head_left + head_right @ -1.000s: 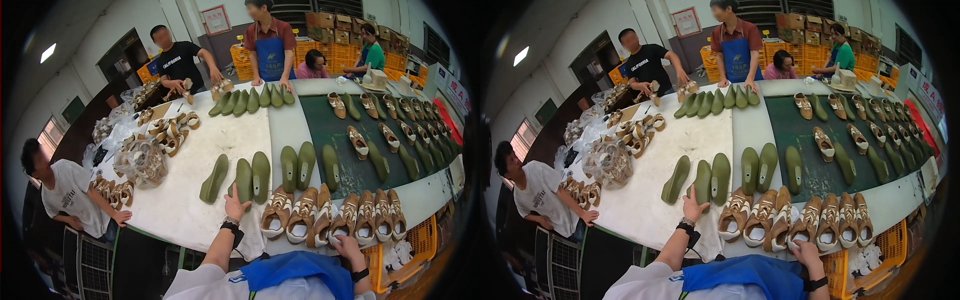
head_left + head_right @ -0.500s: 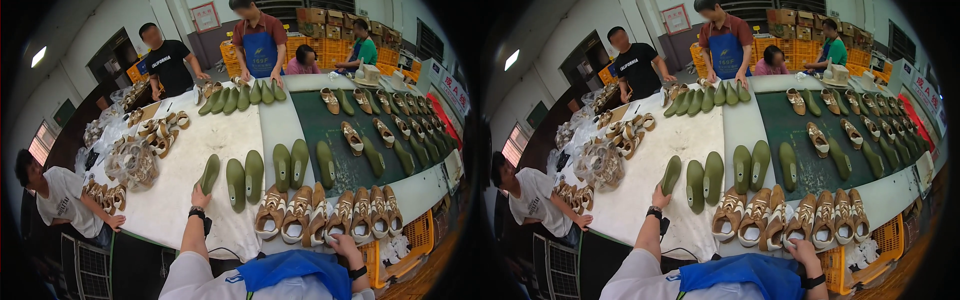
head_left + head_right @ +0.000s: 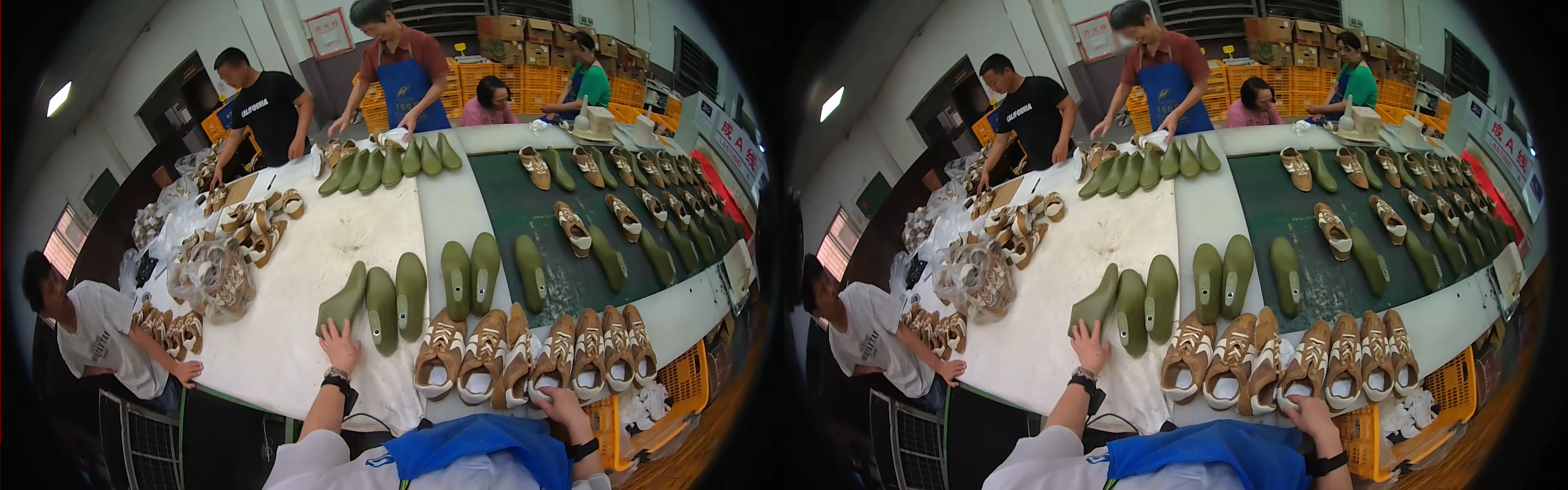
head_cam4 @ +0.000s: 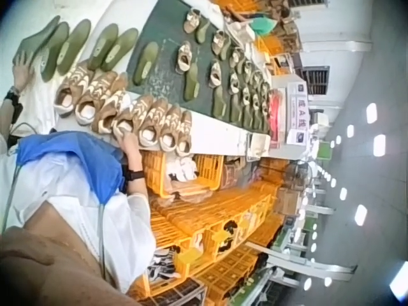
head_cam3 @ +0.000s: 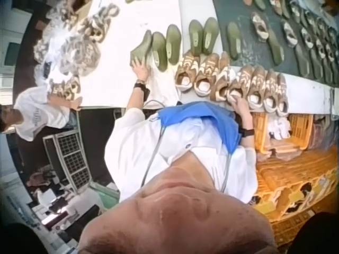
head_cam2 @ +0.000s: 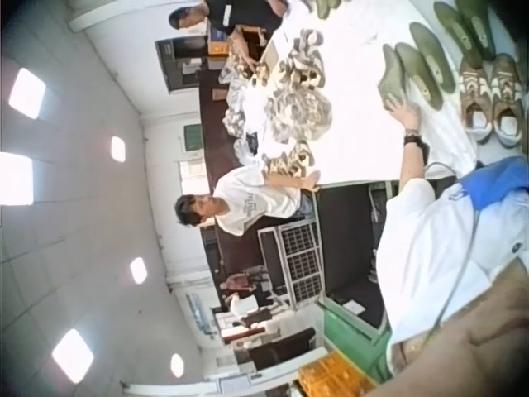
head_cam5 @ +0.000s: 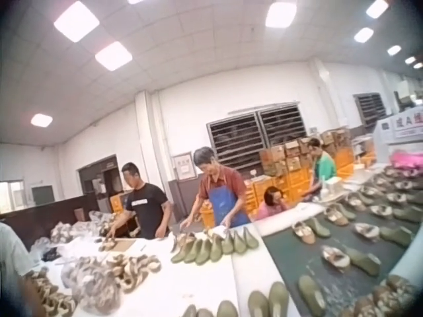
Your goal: The recorder is assembling components of shoes on lasts and placing them onto a conveyor belt system in a factory setting.
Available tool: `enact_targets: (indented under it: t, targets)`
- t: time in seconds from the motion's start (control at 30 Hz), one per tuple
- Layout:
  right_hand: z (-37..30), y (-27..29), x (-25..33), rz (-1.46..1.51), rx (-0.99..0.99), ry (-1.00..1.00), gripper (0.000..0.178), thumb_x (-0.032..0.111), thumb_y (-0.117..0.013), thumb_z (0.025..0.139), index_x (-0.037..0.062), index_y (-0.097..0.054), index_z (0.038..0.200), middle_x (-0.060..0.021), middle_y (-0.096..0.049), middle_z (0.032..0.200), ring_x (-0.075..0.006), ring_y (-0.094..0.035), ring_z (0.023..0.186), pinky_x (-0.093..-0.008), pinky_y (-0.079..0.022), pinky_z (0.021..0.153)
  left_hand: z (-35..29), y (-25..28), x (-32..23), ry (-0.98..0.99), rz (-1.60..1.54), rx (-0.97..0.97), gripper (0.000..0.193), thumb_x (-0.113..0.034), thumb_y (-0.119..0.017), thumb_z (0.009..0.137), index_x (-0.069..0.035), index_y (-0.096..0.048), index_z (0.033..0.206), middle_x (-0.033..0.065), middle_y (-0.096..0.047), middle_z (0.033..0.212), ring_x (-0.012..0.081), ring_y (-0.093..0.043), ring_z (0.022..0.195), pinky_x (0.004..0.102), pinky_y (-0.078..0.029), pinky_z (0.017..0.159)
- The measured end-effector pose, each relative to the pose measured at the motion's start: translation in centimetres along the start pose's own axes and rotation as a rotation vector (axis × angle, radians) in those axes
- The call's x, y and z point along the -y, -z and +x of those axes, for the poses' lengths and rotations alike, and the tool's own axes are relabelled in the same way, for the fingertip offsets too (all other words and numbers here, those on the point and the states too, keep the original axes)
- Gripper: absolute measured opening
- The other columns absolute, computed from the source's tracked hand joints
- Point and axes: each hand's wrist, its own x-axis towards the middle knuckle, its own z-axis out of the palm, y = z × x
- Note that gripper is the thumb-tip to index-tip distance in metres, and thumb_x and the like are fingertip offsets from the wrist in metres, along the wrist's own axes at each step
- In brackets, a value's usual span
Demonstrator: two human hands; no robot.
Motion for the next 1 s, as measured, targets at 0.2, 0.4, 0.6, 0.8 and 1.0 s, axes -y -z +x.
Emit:
enact_targets:
  t: [0.2,0.4,0.6,0.8,1.0]
  targets:
    - [0.2,0.1,-0.5,0.003,0.04,0.015,0.035,0.033,-0.059,0.076,0.0104,-0.063,0.102,-0.0176,-0.063,0.09,-0.0336,-0.059,0.087,-0.039,-0.047,0.077,3.8,2.1,-2.0,0.053,-0.005,-0.216,0.081,-0.029,-0.072,0.063,-0.012,-0.033,0.131,0.0203,-0.038,0.129,0.0381,-0.033,0.121,0.0507,-0.031,0.096]
    - [0.3,0.2,-0.2,-0.034,0.038,0.036,0.034,0.034,-0.058,0.077,0.0134,-0.063,0.103,-0.0168,-0.063,0.088,-0.033,-0.059,0.085,-0.0395,-0.047,0.075,5.8,1.3,1.5,0.213,-0.254,0.13,0.075,-0.03,-0.074,0.061,-0.003,-0.036,0.12,0.0199,-0.055,0.1,0.0349,-0.057,0.088,0.041,-0.047,0.072]
    - [0.4,-0.4,-0.6,-0.028,0.042,0.013,0.034,0.035,-0.059,0.076,0.0145,-0.063,0.103,-0.0166,-0.063,0.088,-0.034,-0.059,0.085,-0.0398,-0.046,0.076,1.3,1.5,-3.0,0.085,-0.086,0.015,0.049,-0.019,-0.07,0.067,-0.002,-0.04,0.102,0.0198,-0.054,0.092,0.0341,-0.056,0.082,0.0413,-0.047,0.068]
    - [0.4,-0.5,-0.3,-0.057,0.048,-0.033,0.037,0.037,-0.059,0.075,0.0158,-0.063,0.104,-0.0168,-0.063,0.088,-0.0344,-0.059,0.085,-0.0418,-0.047,0.076,-4.6,2.7,-2.8,0.059,-0.323,-0.018,0.051,-0.019,-0.066,0.071,0.004,-0.04,0.107,0.0214,-0.055,0.09,0.0355,-0.057,0.075,0.041,-0.048,0.066]
    - [0.6,-0.3,0.2,-0.144,0.064,0.006,0.04,0.037,-0.06,0.073,0.0109,-0.062,0.103,-0.0184,-0.063,0.087,-0.035,-0.06,0.083,-0.0415,-0.047,0.075,-7.5,0.3,5.1,0.31,-0.607,-0.02,0.06,-0.027,-0.063,0.076,-0.001,-0.039,0.124,0.0207,-0.05,0.114,0.036,-0.05,0.098,0.0421,-0.042,0.082]
